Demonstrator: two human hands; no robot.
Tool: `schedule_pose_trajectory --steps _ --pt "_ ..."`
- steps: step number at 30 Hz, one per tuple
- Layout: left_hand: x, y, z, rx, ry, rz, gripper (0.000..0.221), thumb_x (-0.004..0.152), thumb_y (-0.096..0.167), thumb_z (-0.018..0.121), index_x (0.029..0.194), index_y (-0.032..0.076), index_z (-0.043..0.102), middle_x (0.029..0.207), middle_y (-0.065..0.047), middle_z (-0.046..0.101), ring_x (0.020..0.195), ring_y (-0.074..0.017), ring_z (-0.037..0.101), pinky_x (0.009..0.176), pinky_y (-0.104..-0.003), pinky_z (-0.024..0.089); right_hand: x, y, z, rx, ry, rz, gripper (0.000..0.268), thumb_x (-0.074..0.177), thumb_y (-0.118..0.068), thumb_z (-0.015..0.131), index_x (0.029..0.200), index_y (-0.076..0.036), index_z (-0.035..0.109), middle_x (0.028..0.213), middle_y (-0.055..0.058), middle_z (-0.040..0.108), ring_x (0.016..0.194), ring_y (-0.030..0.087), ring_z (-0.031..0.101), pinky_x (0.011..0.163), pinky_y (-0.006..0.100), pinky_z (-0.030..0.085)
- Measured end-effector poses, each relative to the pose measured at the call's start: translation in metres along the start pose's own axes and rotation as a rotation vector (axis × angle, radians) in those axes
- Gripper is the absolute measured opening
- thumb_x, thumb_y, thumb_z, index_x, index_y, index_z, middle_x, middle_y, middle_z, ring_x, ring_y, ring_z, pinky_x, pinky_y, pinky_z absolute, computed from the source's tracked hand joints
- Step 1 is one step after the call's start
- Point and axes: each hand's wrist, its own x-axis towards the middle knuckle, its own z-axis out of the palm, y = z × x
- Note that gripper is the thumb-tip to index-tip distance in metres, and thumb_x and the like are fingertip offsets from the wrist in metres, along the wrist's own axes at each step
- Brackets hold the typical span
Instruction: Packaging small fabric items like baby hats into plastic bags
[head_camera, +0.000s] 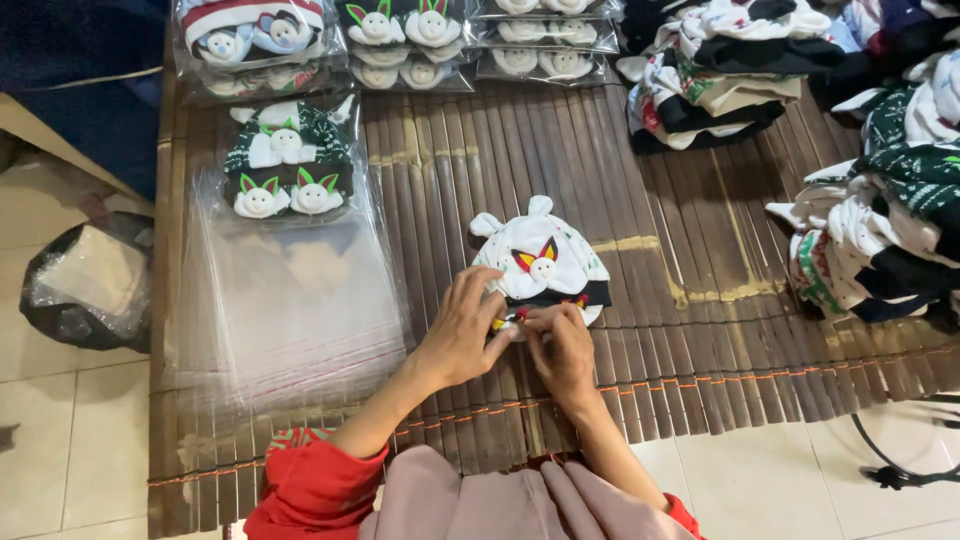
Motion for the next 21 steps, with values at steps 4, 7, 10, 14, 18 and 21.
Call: schedule_pose_trajectory --steps 4,7,10,14,18,21 --pt "-0.003 -0.003 0.006 -0.001 0.072 0.038 0.029 0.081 0.025 0.079 0.081 0.008 0.056 0.126 -0.014 0.053 0.129 -0.0428 0.048 0.090 -0.047 0.044 -0.005 0.007 0.003 -0.040 0.077 0.000 0.019 0.080 -0.003 0.081 0.096 -0.012 0.073 0.094 0.004 0.075 0.086 0.025 0.071 0.076 0.032 0.058" --pt "-0.003 -0.008 0.014 0.151 0.150 0.154 0.026 0.081 0.028 0.078 0.082 0.012 0.057 0.118 -0.008 0.057 0.118 -0.0344 0.054 0.084 -0.043 0.044 0.006 -0.008 -0.004 -0.043 0.065 -0.029 0.023 0.080 0.000 0.080 0.100 -0.008 0.072 0.100 0.008 0.076 0.091 0.027 0.074 0.080 0.035 0.059" --pt "-0.008 -0.023 0.034 0.117 0.193 0.234 0.021 0.094 0.032 0.067 0.083 0.017 0.060 0.089 0.001 0.060 0.093 -0.0233 0.061 0.072 -0.037 0.045 0.000 -0.007 -0.002 -0.020 0.052 0.037 0.032 0.080 0.000 0.079 0.110 -0.007 0.072 0.101 0.007 0.077 0.090 0.026 0.076 0.078 0.036 0.059" --pt "-0.009 -0.025 0.032 0.007 0.219 0.221 0.017 0.086 0.021 0.075 0.082 0.015 0.061 0.074 -0.002 0.057 0.081 -0.0256 0.062 0.068 -0.036 0.049 -0.005 -0.001 0.004 -0.010 0.053 0.053 0.036 0.081 -0.002 0.080 0.115 -0.005 0.070 0.098 0.006 0.078 0.085 0.024 0.076 0.077 0.034 0.060" --pt "-0.013 -0.020 0.025 -0.091 0.199 0.055 0.015 0.088 0.019 0.077 0.088 0.015 0.063 0.070 -0.002 0.064 0.079 -0.0223 0.067 0.068 -0.032 0.054 -0.006 0.001 0.005 -0.045 0.074 0.094 0.038 0.084 -0.003 0.079 0.120 -0.005 0.067 0.091 0.007 0.078 0.077 0.025 0.077 0.068 0.035 0.061" --pt "-0.014 -0.015 0.024 -0.168 0.202 -0.088 0.021 0.087 0.020 0.079 0.102 0.016 0.065 0.072 -0.003 0.068 0.078 -0.0235 0.070 0.069 -0.033 0.057 -0.002 -0.002 0.008 -0.032 0.095 0.119 0.038 0.086 0.001 0.076 0.122 -0.001 0.064 0.091 0.010 0.077 0.076 0.027 0.077 0.067 0.035 0.061"
